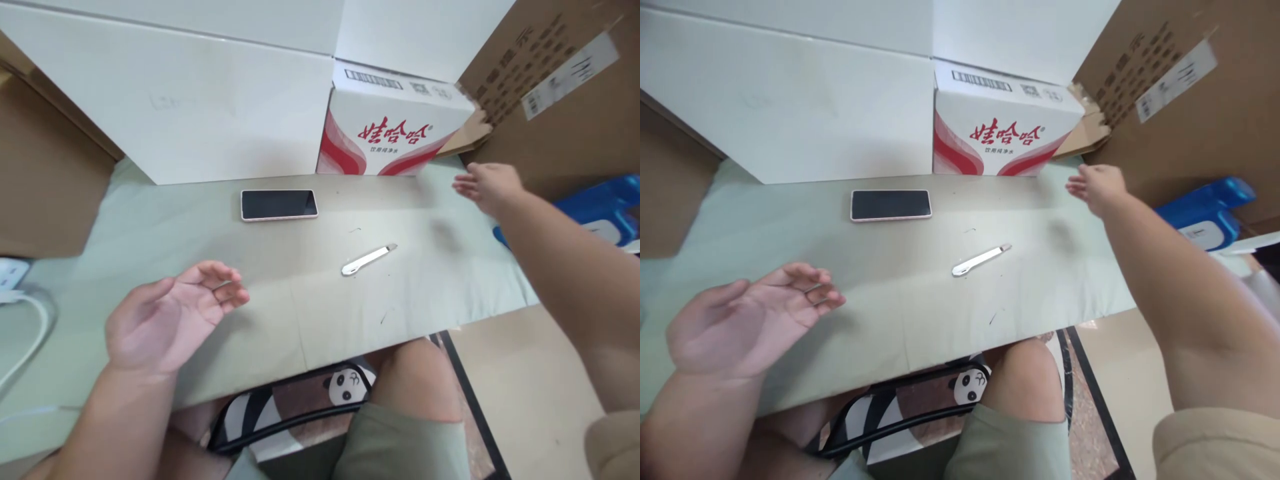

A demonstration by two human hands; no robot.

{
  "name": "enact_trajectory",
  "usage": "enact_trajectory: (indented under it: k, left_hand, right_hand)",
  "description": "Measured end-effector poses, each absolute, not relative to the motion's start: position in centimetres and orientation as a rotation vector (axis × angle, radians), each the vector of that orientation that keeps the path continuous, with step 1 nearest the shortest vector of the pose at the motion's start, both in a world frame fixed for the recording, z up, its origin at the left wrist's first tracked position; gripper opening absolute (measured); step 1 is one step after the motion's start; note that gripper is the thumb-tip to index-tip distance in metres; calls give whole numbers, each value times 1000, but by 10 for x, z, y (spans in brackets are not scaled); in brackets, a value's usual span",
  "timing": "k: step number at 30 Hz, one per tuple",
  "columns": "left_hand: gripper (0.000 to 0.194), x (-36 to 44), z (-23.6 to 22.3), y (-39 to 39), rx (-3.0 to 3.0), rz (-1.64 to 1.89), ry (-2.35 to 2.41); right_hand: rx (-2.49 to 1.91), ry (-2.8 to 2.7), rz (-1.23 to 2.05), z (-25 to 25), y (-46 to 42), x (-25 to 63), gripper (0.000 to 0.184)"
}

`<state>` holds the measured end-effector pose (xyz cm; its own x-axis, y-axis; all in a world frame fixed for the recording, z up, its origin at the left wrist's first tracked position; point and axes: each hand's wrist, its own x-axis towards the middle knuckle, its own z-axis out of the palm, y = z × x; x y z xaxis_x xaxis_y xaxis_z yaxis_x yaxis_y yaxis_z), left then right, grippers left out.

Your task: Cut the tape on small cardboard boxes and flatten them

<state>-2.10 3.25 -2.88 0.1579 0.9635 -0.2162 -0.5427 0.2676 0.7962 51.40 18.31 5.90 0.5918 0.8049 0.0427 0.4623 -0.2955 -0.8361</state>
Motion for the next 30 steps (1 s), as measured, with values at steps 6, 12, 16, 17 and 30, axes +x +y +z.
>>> enact_trajectory:
  k: [6, 12, 16, 17, 30]
  left_hand:
    - [39, -25, -5, 24, 698, 1250, 776]
    - [29, -36, 13, 8, 677, 1385, 669]
    - [27, -48, 23, -1, 707, 1511, 667]
    - [26, -51, 26, -3, 727, 1548, 671]
    - [21, -70, 55, -18, 791, 2159, 743]
  right_hand:
    - [-2014, -1056, 853, 25, 142, 440, 3]
    - [-1871, -1467, 1015, 44, 134, 332, 15]
    - [-1693, -1780, 997, 52, 137, 234, 14]
    - [-1644, -1838, 979, 54, 138, 207, 14]
    - [-839, -2728, 601, 94, 105, -68, 34]
